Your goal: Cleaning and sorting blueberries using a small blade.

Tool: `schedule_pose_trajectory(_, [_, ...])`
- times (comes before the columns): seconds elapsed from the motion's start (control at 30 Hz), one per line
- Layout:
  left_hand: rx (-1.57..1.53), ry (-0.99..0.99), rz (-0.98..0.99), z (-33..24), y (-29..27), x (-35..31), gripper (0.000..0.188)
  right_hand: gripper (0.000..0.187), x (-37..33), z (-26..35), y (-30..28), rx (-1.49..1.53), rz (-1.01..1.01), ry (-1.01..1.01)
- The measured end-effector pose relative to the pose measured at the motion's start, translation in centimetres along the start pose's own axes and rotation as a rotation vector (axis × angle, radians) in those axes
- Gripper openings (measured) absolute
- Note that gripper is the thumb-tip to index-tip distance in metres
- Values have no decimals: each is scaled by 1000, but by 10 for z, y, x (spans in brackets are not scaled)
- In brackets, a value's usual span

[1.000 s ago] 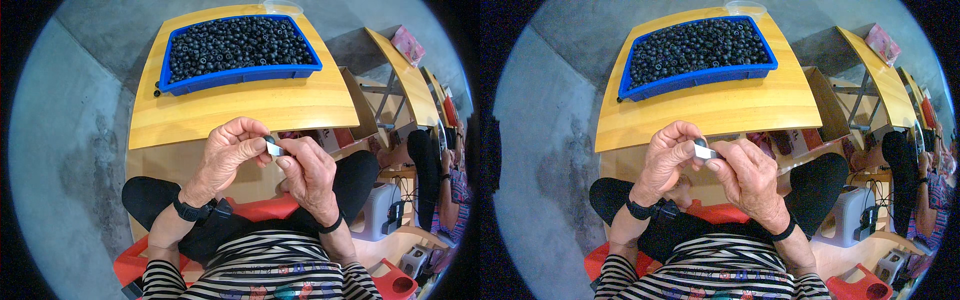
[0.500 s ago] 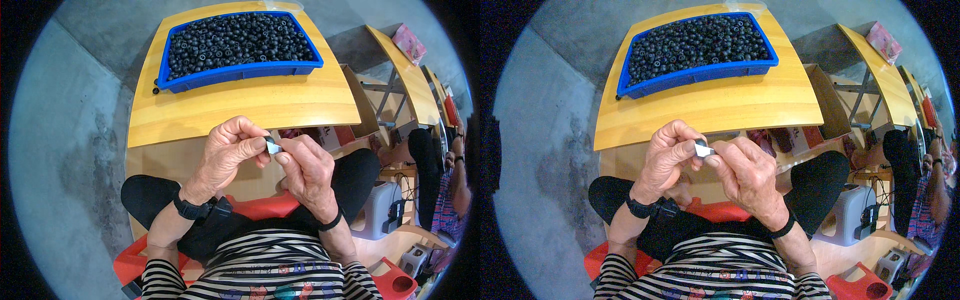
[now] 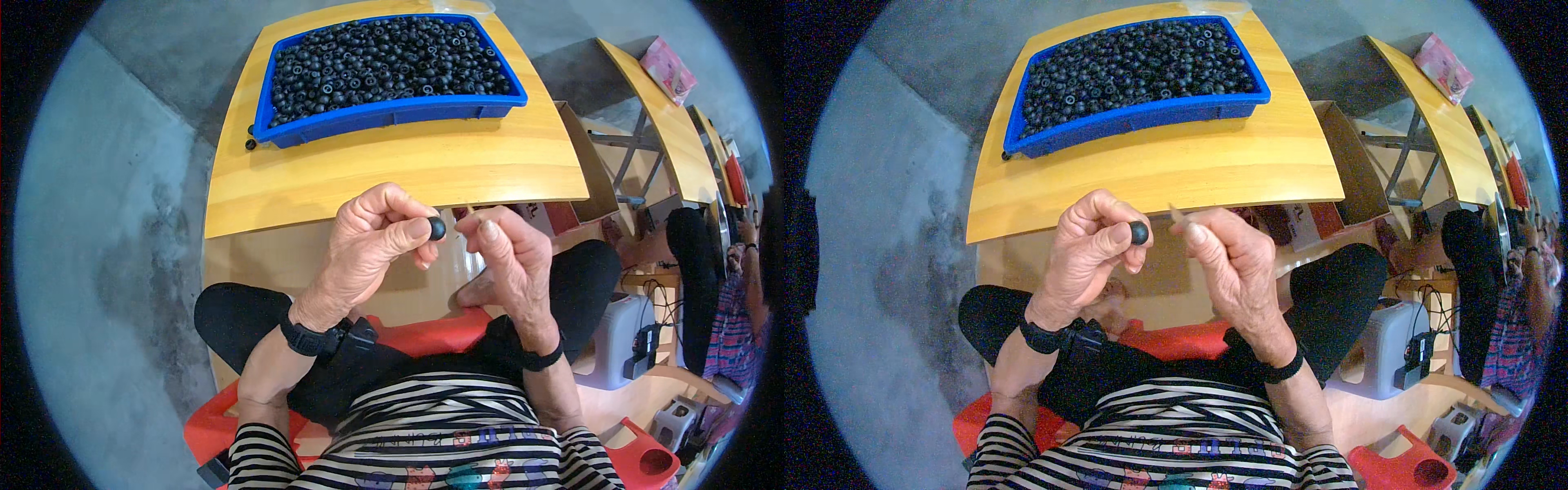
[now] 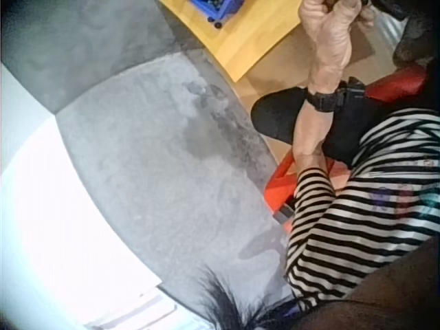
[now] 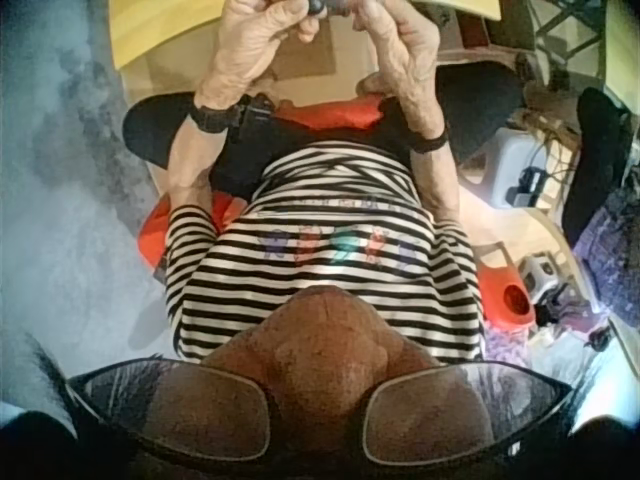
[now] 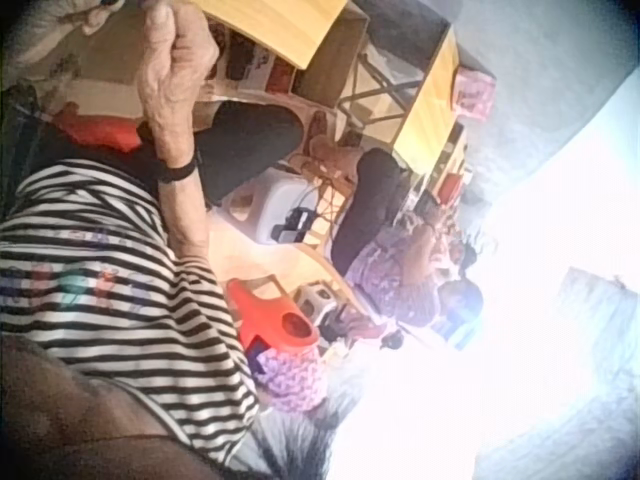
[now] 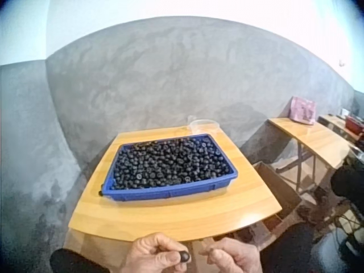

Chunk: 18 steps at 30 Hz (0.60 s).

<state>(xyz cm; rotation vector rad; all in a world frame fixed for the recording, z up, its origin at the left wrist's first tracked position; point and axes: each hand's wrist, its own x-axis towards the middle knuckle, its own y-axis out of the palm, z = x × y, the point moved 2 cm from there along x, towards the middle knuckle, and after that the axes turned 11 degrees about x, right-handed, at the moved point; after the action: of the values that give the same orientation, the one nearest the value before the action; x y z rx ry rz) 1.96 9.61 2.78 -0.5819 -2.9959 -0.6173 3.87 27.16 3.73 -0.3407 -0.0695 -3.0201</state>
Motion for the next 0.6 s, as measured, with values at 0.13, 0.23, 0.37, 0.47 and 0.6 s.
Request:
schedule_pose_trajectory(0.13, [-50,-46,-1,0,0,-1,9,20,-5,8,6,-26,28,-5])
schedule_pose_trajectory(0.23, [-22,-57,-9,1,1,-1,9,23,-3,13,10,-59,50,-60])
schedule_pose_trajectory(0.37, [-11,-43,-20,5,4,-3,9,20,-1,9,17,-2,25,-32])
schedule_pose_trajectory(0.47, [7,-27,6,7,4,-2,10,12,0,13,18,139,9,56])
schedule_pose_trajectory(0.6, [10,-46,10,11,1,-2,10,9,0,6,17,301,33,131])
